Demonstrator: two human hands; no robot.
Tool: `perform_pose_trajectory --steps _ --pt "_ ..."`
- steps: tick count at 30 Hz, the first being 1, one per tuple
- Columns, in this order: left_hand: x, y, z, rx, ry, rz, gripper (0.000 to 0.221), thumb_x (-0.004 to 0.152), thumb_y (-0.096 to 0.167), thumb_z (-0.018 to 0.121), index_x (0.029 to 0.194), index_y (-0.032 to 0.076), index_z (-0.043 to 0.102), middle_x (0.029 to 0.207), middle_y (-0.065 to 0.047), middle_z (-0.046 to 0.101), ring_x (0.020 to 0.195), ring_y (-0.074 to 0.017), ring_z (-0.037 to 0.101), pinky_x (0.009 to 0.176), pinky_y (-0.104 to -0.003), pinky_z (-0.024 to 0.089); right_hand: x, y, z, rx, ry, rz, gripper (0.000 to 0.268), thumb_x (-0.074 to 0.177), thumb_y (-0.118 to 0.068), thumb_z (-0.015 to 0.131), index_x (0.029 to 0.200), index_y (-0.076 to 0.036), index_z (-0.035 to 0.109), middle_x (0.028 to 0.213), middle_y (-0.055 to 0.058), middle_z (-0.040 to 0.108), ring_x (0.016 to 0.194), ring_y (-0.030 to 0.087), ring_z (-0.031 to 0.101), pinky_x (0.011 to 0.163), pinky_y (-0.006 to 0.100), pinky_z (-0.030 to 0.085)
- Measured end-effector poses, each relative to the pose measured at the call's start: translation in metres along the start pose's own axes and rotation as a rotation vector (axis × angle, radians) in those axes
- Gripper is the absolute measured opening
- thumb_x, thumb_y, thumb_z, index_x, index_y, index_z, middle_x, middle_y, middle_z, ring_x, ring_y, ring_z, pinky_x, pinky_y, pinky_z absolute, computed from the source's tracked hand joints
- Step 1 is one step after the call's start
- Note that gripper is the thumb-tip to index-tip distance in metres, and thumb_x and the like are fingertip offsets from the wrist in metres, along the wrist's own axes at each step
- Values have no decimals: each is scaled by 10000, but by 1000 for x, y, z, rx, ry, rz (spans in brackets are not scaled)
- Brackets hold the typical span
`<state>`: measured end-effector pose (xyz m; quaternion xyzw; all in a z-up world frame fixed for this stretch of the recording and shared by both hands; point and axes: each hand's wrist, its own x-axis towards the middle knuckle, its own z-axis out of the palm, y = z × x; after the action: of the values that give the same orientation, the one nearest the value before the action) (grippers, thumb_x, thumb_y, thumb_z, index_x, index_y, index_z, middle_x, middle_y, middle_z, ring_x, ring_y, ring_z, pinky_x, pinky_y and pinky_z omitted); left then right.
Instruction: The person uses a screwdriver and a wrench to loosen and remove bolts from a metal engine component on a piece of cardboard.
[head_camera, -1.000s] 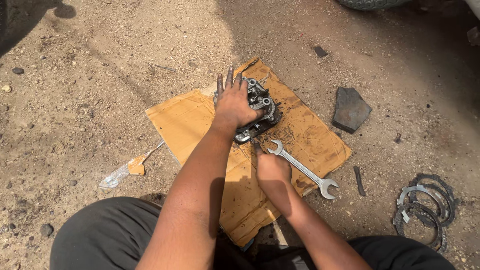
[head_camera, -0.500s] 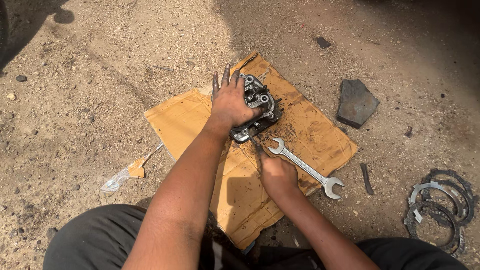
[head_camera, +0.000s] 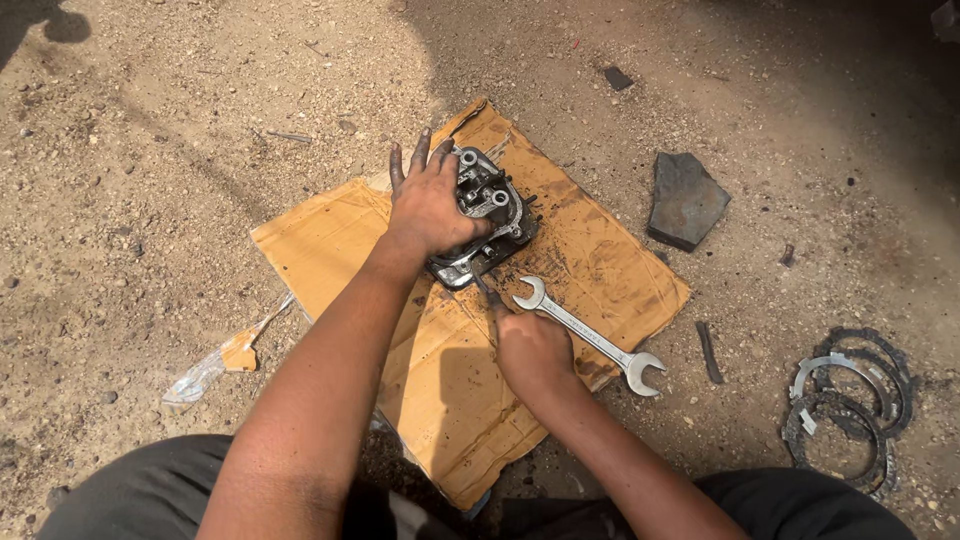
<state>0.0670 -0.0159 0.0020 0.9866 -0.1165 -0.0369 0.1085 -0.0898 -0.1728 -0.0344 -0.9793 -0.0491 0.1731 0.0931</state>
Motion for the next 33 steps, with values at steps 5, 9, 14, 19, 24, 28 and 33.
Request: perform_pose_trajectory --steps 5,9,14,19,24,28,33 --pt "-1 4 4 -18 9 -1 1210 641 703 773 1544 35 323 1667 -117 252 1568 -287 43 1248 -528 -67 11 -3 7 -77 110 -40 337 993 -109 471 1284 -53 634 837 192 735 772 352 721 660 473 592" --pt "1 1 -7 16 -77 -29 1191 628 641 803 1554 74 313 1661 -123 259 1589 -276 52 1259 -527 -37 -3 6 1 -33 -113 -19 389 1167 -266 352 1233 -58 674 831 131 724 698 280 751 608 425 631" --pt "2 13 -8 -24 -122 -98 1153 674 536 838 1547 29 281 1524 -197 397 1474 -349 309 1262 -502 88 -12 4 -6 73 151 -99 442 1012 -184 478 1447 -195 551 732 210 713 682 364 718 645 502 570" --pt "-14 25 -16 -45 -57 -81 1058 659 303 848 1535 8 332 1435 -180 503 1395 -318 473 1246 -477 259 -50 48 -36 98 44 265 391 1016 -393 529 1398 -350 598 937 178 744 878 365 731 807 504 579" --pt "-82 54 24 -143 334 217 1105 551 331 902 1445 -39 368 1511 -287 386 1423 -427 338 1147 -572 278 -56 92 -72 165 288 435 452 988 -383 574 1439 -375 589 1004 175 752 905 378 729 826 498 576" --pt "-98 66 46 27 421 358 903 646 220 842 1424 1 439 1513 -259 402 1454 -406 341 1095 -628 329 -48 110 -63 249 333 451 431 984 -398 583 1412 -354 615 1023 178 749 926 384 722 830 506 567" --pt "-67 33 9 -148 235 180 896 630 181 821 1423 -24 458 1479 -218 480 1395 -408 435 1170 -512 388 -40 121 -39 286 323 423 423 972 -409 602 1387 -333 631 1029 177 744 942 387 714 815 497 569"
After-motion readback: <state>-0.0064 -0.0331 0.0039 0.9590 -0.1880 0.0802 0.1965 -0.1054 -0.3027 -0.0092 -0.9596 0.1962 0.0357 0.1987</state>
